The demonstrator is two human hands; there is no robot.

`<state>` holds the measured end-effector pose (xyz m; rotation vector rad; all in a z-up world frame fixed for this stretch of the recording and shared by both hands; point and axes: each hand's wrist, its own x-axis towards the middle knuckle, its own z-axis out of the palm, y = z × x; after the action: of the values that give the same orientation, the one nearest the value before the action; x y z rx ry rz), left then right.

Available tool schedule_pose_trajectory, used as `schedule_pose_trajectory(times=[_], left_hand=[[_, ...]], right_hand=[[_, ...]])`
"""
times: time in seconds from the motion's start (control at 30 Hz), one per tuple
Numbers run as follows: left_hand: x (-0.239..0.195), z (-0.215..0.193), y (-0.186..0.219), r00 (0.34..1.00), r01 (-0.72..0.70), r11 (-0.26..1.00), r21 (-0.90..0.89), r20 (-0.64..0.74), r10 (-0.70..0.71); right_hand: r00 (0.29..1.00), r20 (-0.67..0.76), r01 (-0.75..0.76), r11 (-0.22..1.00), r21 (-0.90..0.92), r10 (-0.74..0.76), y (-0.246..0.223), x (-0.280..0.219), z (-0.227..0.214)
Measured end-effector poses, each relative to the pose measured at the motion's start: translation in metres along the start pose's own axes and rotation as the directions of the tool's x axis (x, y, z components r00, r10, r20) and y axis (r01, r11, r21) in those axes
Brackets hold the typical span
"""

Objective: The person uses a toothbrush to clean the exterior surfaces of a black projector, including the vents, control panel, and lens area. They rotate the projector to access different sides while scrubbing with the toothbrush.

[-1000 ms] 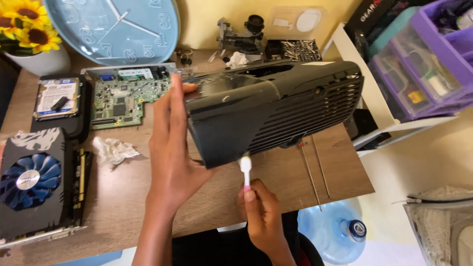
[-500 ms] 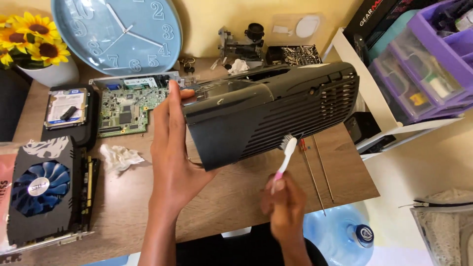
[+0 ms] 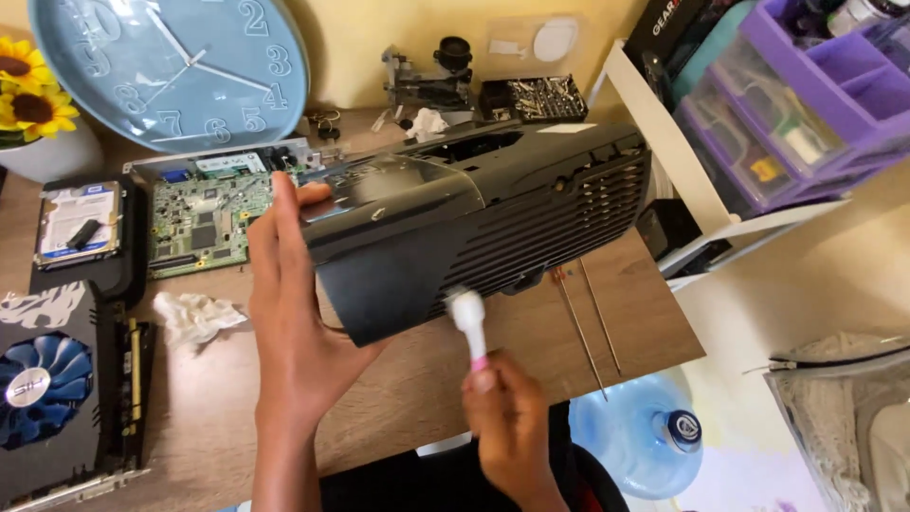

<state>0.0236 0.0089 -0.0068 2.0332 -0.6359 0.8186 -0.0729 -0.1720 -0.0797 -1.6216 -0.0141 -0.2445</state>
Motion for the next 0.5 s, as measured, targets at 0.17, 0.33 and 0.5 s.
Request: schedule_pose_trajectory(times=[0.17, 0.33, 0.5], left_hand=[[0.0, -0.001, -0.001, 1.0, 0.017, 1.0, -0.018, 0.0, -0.017], [-0.005, -0.004, -0.008, 1.0, -0.024, 1.0, -0.014, 0.005, 0.024], [-0.018, -0.005, -0.021, 0.999, -0.041, 0.999, 0.032, 0.036, 0.04]], right_hand=[[0.995, -0.064, 0.079, 0.997, -0.002, -0.079, 0.005, -0.002, 0.011], [0.986, 0.035, 0.165, 0.985, -0.051, -0.163, 0.021, 0.007, -0.004], [0.988, -0.047, 0.148, 0.988, 0.031, -0.147, 0.045, 0.003, -0.019]])
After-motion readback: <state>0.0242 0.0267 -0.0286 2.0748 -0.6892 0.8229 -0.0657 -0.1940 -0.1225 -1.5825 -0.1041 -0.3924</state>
